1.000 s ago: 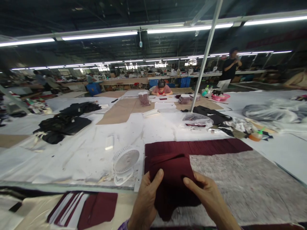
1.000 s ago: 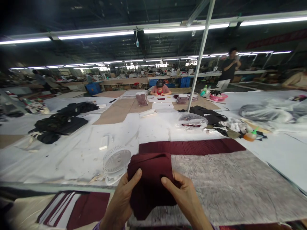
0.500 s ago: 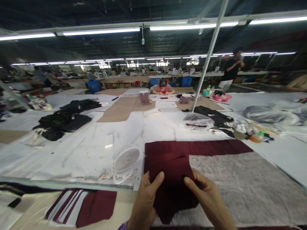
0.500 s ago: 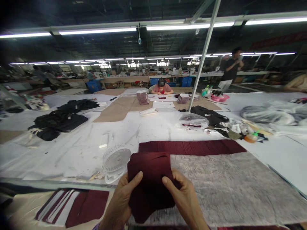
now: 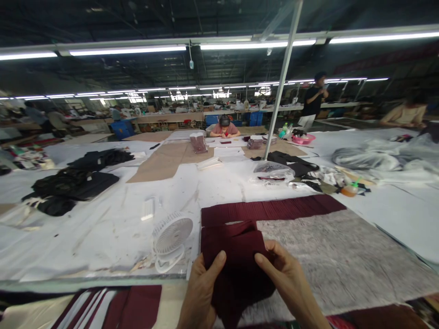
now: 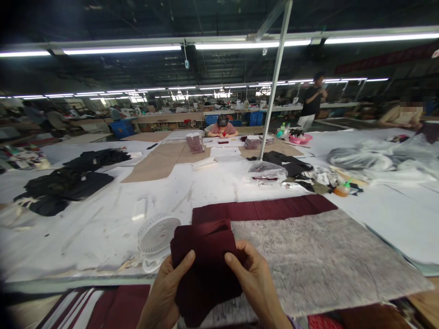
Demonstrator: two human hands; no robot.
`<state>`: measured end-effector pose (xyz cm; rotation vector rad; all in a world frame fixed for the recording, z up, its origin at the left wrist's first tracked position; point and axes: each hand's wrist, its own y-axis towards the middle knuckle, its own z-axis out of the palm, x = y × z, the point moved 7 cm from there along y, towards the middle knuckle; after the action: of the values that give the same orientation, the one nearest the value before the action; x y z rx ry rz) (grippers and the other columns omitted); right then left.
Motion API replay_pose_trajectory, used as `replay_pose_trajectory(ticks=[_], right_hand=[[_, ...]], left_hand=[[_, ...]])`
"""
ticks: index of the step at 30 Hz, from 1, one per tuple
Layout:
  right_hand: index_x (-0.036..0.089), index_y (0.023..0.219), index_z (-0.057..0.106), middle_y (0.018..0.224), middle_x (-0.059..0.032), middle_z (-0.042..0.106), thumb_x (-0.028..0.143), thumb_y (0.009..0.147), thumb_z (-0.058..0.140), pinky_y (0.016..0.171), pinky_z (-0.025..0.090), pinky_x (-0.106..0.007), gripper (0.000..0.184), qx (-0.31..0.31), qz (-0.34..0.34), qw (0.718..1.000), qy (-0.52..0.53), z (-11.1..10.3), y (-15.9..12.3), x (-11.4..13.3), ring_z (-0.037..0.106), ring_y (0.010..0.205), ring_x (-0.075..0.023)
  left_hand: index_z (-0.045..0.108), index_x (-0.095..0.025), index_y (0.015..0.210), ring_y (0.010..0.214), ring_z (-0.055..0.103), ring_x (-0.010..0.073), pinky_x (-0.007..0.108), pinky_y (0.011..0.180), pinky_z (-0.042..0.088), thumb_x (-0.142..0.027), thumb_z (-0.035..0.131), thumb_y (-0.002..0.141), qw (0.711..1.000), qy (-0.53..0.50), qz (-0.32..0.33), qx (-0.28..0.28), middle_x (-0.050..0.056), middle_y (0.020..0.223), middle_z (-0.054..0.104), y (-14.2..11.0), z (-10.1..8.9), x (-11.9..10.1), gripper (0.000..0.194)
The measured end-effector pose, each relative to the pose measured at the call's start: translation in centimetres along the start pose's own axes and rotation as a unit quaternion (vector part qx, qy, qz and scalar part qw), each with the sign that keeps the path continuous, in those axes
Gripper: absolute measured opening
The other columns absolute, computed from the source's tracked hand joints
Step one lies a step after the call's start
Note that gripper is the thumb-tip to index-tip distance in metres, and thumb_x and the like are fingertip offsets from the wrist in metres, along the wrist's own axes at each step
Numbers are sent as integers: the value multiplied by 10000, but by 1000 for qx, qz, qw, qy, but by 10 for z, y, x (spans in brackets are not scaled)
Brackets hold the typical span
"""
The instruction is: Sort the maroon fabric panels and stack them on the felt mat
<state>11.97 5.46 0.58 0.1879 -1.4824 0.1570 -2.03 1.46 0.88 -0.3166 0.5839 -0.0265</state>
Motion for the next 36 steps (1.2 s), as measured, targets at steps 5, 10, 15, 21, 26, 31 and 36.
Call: replay_pose_trajectory(ticks=[5,10,15,21,26,31,36], right_hand=[[264,1021,549,1027,-21,622,377,734,710,765,484,-281,348,8,13,997,80,2,0,7,607,908,-186],[283,1085,538,1076,-23,628,390,746,702,804,466,-271,392,1,29,996,81,-3,-1,4,581,956,-171],[273,1043,559,999,-6,630,394,730,717,776,460,-266,371,15,29,996,86,-1,-2,0,579,910,-161],[294,1074,538,1009,-2,635,381,736,718,788,460,-269,393,17,15,994,110,-2,0,7,591,924,-162],[305,1078,547,949,13,637,338,760,704,772,474,-256,357,38,6,991,126,0,0,7,603,895,-151],[291,1102,530,1018,-12,639,334,770,689,805,472,-293,371,41,12,990,131,0,1,7,605,905,-169],[242,971,589,946,-28,658,393,757,677,770,470,-310,277,45,18,995,93,4,0,9,605,874,-196]], left_hand=[[609,-145,1144,895,668,265,368,824,529,-189,732,686,1000,26,-9,3,104,862,734,-4,-3,3,476],[695,-140,976,888,670,259,331,791,541,-216,742,676,998,64,-13,5,102,869,734,-5,-5,4,313],[671,-153,1053,888,669,260,333,797,538,-220,734,686,997,80,-4,8,95,858,736,-4,-5,1,378],[633,-165,1130,880,671,249,326,817,522,-218,731,691,996,87,-5,30,86,856,737,-4,-5,2,453],[630,-176,1132,853,677,241,334,850,501,-230,729,692,996,90,-6,22,73,860,738,-2,-9,3,455],[633,-151,1115,872,670,280,366,816,522,-218,769,627,995,97,-3,-7,85,855,737,-3,-10,0,511],[675,-134,1017,899,663,294,379,807,534,-232,769,627,996,85,3,-25,100,865,734,-2,-6,-2,413]])
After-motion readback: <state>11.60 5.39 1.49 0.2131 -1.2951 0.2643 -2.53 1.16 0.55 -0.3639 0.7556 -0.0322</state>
